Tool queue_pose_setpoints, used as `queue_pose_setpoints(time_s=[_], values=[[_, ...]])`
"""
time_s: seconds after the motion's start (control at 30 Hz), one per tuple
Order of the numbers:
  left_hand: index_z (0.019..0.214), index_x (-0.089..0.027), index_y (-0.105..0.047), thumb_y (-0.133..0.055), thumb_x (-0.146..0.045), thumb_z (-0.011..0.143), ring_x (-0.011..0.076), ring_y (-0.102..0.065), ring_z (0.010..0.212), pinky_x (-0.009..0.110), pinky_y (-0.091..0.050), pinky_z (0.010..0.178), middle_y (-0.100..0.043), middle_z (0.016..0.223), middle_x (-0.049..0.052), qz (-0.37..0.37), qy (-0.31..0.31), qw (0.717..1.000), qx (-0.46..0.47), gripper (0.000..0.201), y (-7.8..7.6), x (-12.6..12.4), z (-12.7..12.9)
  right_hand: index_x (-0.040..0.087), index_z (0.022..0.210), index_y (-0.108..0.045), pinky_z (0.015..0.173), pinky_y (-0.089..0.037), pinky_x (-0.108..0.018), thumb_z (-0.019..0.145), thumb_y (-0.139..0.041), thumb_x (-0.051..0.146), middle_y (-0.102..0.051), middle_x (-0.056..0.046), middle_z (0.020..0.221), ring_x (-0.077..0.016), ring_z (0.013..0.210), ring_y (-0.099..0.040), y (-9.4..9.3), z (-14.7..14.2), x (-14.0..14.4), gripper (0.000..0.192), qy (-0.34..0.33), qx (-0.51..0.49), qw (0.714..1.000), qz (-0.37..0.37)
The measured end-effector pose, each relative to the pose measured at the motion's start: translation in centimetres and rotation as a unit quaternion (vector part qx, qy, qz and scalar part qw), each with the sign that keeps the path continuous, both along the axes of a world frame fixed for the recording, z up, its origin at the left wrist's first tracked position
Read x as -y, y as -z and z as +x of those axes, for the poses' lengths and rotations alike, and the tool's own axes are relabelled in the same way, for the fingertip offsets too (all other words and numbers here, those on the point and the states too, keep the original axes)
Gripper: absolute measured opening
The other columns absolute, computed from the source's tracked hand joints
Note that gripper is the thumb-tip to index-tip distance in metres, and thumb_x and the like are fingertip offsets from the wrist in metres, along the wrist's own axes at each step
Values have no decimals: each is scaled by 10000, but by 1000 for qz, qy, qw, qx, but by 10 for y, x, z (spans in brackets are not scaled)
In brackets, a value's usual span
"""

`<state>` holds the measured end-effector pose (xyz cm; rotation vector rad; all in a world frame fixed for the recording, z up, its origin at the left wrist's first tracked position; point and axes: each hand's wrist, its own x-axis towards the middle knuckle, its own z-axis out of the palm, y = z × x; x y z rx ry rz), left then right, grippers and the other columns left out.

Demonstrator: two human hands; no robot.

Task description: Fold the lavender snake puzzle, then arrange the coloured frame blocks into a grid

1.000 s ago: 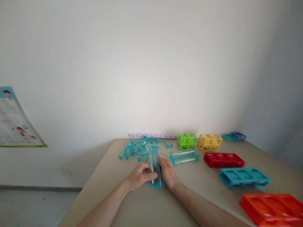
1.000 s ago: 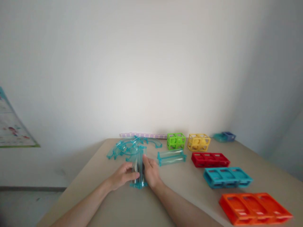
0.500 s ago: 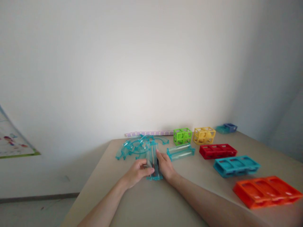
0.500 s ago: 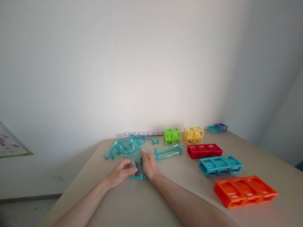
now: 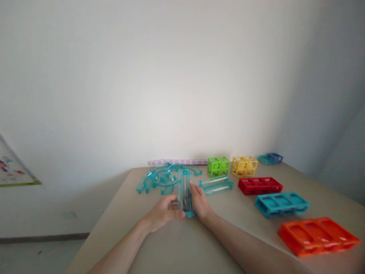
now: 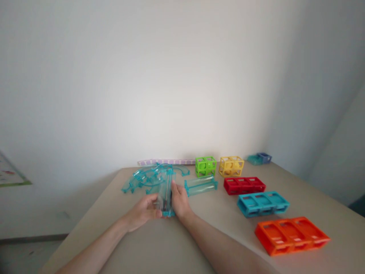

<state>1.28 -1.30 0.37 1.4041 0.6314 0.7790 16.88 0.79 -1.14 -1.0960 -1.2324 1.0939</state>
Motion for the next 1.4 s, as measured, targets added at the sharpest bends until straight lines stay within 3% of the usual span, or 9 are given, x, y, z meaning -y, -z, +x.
queue_pose_setpoints(time_s=[0.1, 0.2, 0.33, 0.43, 0.57, 0.67, 0.77, 1.13, 1.4], values=[[971, -146, -656, -821, -348, 625, 181, -588, 845, 280, -445, 782, -651, 882, 40, 2, 1, 1000, -8, 433, -1, 3, 1, 193, 662, -507, 571, -393, -250, 825, -403, 693, -496, 12, 620, -144, 614, -468, -1, 2, 2, 537, 30, 13, 999, 38], [995, -159, -647, -795, -341, 661, 186, -585, 862, 285, -453, 789, -648, 905, 41, 41, -26, 998, -25, 408, 0, 6, 4, 188, 1008, -589, 718, -442, -264, 873, -415, 603, -586, -20, 826, -171, 803, -540, -7, 6, 10, 470, 40, 14, 996, 73], [1066, -183, -649, -782, -297, 669, 231, -565, 1003, 329, -455, 874, -593, 1143, 89, 128, -12, 990, -54, 433, 2, 12, 4, 190, 1450, -266, 804, -457, -304, 858, -516, 400, -593, -70, 1052, -183, 863, -564, -25, 15, 29, 676, 21, 124, 974, 189], [1000, -173, -691, -747, -222, 665, 255, -556, 1037, 358, -433, 924, -591, 1134, 99, 153, 42, 986, -55, 344, 2, 13, -1, 214, 1459, -265, 732, -459, -287, 754, -542, 194, -595, -73, 1080, -169, 770, -564, -51, 28, 45, 758, -42, 300, 916, 264], [792, -154, -687, -571, -68, 594, 204, -582, 854, 306, -461, 778, -628, 869, 60, 100, 24, 995, -10, 245, 2, 4, -8, 243, 1386, -394, 761, -452, -305, 622, -542, 102, -612, -83, 1143, -239, 923, -613, -80, 46, 55, 791, -186, 507, 790, 291], [678, -149, -652, -465, -36, 485, 184, -581, 774, 285, -456, 723, -622, 769, 44, 80, -8, 997, 0, 292, 3, -4, -9, 205, 1407, -357, 756, -461, -320, 556, -612, 134, -651, -110, 1111, -284, 950, -634, -83, 55, 51, 891, -218, 606, 725, 243], [719, -144, -671, -431, -47, 460, 190, -595, 759, 301, -467, 728, -639, 768, 51, 71, -17, 997, -14, 367, 5, -7, -10, 171, 1359, -424, 724, -474, -329, 516, -677, 190, -683, -125, 1039, -308, 921, -654, -77, 58, 45, 881, -225, 660, 688, 198], [728, -141, -671, -436, -51, 444, 187, -598, 747, 299, -461, 710, -637, 760, 53, 56, -19, 998, -17, 379, 6, -8, -11, 138, 965, -684, 641, -483, -346, 535, -644, 234, -704, -163, 879, -316, 788, -674, -71, 58, 51, 442, -178, 715, 658, 152], [746, -137, -678, -436, -46, 435, 187, -606, 749, 300, -462, 714, -646, 761, 52, 55, -22, 998, -19, 405, 6, -7, -14, 111, 922, -695, 598, -475, -343, 531, -614, 153, -707, -200, 898, -358, 793, -684, -82, 74, 55, 401, -132, 737, 661, 45]])
